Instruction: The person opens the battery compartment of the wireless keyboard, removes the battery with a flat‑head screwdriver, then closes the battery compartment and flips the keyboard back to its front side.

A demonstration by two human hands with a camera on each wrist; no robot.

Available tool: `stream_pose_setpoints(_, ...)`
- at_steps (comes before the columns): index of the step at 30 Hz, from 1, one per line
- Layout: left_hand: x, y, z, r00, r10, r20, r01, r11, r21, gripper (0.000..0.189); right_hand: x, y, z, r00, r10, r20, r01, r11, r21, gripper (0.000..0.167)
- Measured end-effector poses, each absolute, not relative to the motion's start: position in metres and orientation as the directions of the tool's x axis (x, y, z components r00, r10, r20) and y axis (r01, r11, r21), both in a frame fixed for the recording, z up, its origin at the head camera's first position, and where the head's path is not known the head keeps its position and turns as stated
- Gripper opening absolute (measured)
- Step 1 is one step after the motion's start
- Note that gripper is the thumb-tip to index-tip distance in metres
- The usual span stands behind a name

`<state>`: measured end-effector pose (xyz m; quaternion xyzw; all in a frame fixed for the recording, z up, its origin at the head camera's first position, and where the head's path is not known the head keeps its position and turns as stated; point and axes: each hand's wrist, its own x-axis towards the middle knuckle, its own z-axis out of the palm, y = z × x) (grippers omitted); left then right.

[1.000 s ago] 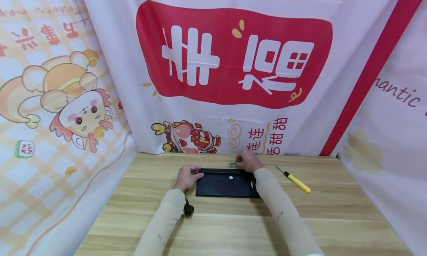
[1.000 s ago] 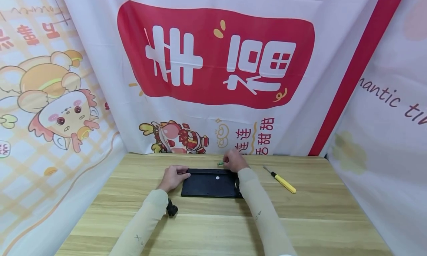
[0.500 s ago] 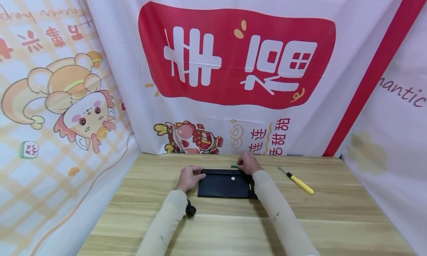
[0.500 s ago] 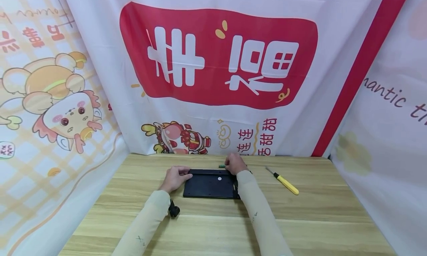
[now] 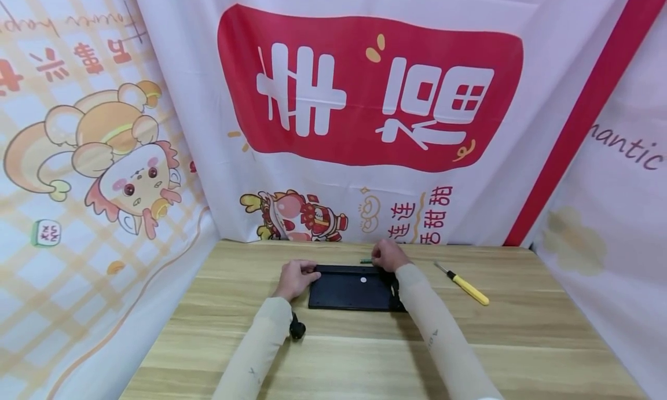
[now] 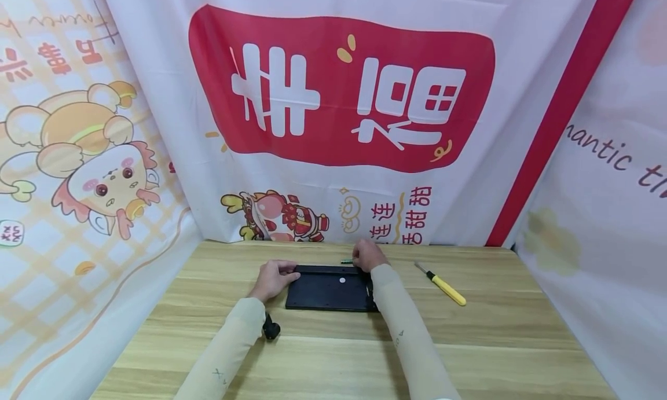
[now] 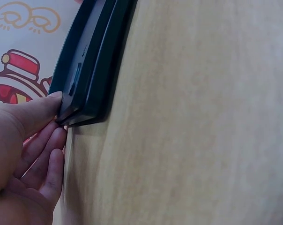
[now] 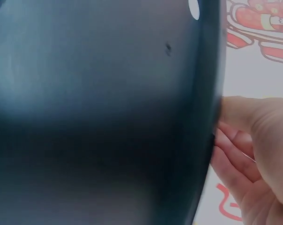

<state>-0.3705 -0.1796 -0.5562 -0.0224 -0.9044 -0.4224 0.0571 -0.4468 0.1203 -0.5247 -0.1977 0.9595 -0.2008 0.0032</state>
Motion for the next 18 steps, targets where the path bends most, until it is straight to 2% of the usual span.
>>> stream_pose_setpoints(3, -0.371, -0.18, -0.557, -0.993, -0.008, 0.121, 0.088, 0.643, 0.761, 0.028, -0.446, 0.127, -0.517, -0.921, -0.382, 0.079, -0.382, 0.842, -0.381, 0.014)
stream_pose_setpoints(7, -0.372, -0.182, -0.558, -0.991, -0.003, 0.134, 0.1, 0.64, 0.761, 0.029, -0.447, 0.136, -0.501, -0.921, -0.383, 0.078, -0.384, 0.852, -0.355, 0.005)
stream_pose_setpoints(12, -0.373, -0.183, -0.558, -0.991, 0.006, 0.137, 0.109, 0.636, 0.764, 0.029, -0.448, 0.157, -0.483, -0.902, -0.427, 0.066, -0.425, 0.847, -0.32, 0.02)
stream_pose_setpoints(18, -0.375, -0.181, -0.56, -0.992, 0.0, 0.127, 0.099, 0.626, 0.773, 0.029, -0.453, 0.184, -0.478, -0.885, -0.466, 0.014, -0.44, 0.825, -0.353, 0.017)
